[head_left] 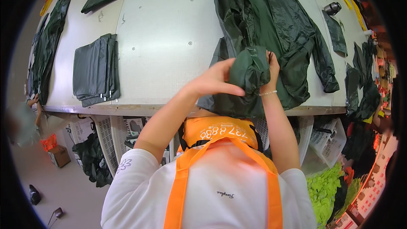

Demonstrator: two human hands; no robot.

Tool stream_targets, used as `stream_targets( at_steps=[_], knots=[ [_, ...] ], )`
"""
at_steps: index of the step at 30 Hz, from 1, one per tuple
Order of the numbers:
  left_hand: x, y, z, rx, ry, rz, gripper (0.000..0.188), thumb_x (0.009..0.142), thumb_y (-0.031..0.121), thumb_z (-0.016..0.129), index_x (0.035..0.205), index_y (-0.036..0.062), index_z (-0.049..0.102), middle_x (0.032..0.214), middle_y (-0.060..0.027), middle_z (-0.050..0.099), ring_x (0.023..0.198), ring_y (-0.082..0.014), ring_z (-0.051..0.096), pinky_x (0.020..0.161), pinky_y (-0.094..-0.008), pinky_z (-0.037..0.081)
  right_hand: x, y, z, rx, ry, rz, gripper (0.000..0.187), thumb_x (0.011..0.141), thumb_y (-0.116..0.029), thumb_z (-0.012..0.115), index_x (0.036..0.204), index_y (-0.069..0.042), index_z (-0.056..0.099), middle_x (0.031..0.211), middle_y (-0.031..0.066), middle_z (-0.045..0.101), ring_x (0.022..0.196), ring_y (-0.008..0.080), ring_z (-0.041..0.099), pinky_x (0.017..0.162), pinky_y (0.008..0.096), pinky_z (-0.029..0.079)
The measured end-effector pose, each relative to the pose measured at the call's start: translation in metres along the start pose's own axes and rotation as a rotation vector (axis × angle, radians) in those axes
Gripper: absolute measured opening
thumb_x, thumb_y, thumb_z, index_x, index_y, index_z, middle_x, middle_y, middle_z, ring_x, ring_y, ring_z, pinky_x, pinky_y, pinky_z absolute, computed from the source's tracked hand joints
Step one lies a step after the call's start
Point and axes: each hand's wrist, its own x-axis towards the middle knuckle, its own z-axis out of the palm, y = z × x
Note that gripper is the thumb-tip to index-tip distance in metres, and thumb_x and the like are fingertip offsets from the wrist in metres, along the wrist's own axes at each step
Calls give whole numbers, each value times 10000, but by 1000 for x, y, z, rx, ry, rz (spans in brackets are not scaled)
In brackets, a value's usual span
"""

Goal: The person folds a dark green jacket on a white table, aligning edges and smoothing the fabric. They then place the folded jacket into a white plastic basket and retrieve another jacket to repeat the folding process.

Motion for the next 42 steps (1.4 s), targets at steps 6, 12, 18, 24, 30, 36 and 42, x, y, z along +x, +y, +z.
stream_targets(
  at_steps=[6, 12, 18, 24, 30, 36, 42],
  knots=[
    [38, -8, -69, 1038, 1078, 84, 125, 701, 100, 618, 732, -11, 569, 592, -175, 517, 556, -172, 526, 528, -356, 423, -54, -70, 38, -54, -450, -62, 230, 845, -196, 677, 770, -41, 525, 610, -34, 489, 573, 52, 429, 547, 224, 399],
    [1, 20, -15, 185, 463, 44, 154, 751, 42, 694, 865, 61, 592, 676, 67, 540, 633, -62, 522, 600, -227, 451, -43, -63, 10, -158, -357, -90, 206, 750, -20, 701, 756, -20, 495, 616, 13, 540, 526, 39, 431, 481, 218, 381],
    [-18, 29, -9, 524, 677, 97, 190, 705, -68, 560, 665, 62, 427, 574, 57, 388, 558, -35, 364, 477, -222, 311, -16, -77, -24, -146, 110, -240, 194, 762, 91, 560, 893, -39, 500, 577, -39, 387, 520, 18, 366, 487, 175, 315],
    [-24, 28, 6, 658, 780, 351, 248, 686, -118, 538, 685, 52, 358, 713, 4, 437, 698, -67, 396, 634, -206, 348, -44, -85, -20, -435, -194, -328, 268, 735, 32, 688, 986, -24, 612, 726, -4, 484, 560, 48, 375, 513, 186, 325],
    [-31, 36, 22, 471, 454, 83, 178, 723, -99, 591, 752, 48, 495, 887, -31, 558, 859, -96, 501, 802, -244, 419, -42, -82, -14, -93, -454, 112, 207, 692, 50, 715, 839, -25, 590, 703, -52, 484, 565, 18, 351, 500, 166, 306],
    [-34, 36, 31, 977, 828, 282, 151, 693, -39, 655, 770, 38, 551, 566, -11, 461, 517, -77, 435, 495, -218, 362, -45, -98, -15, -423, -199, -462, 218, 655, 134, 615, 764, -32, 525, 685, -31, 501, 551, 31, 412, 498, 191, 356],
    [-41, 21, 20, 1092, 873, 391, 34, 781, 56, 573, 765, 31, 556, 568, -84, 487, 488, -116, 486, 488, -280, 402, -54, -94, -5, -244, -203, -298, 334, 697, 52, 672, 965, -36, 494, 760, 28, 571, 563, 64, 485, 544, 190, 432]
  ],
)
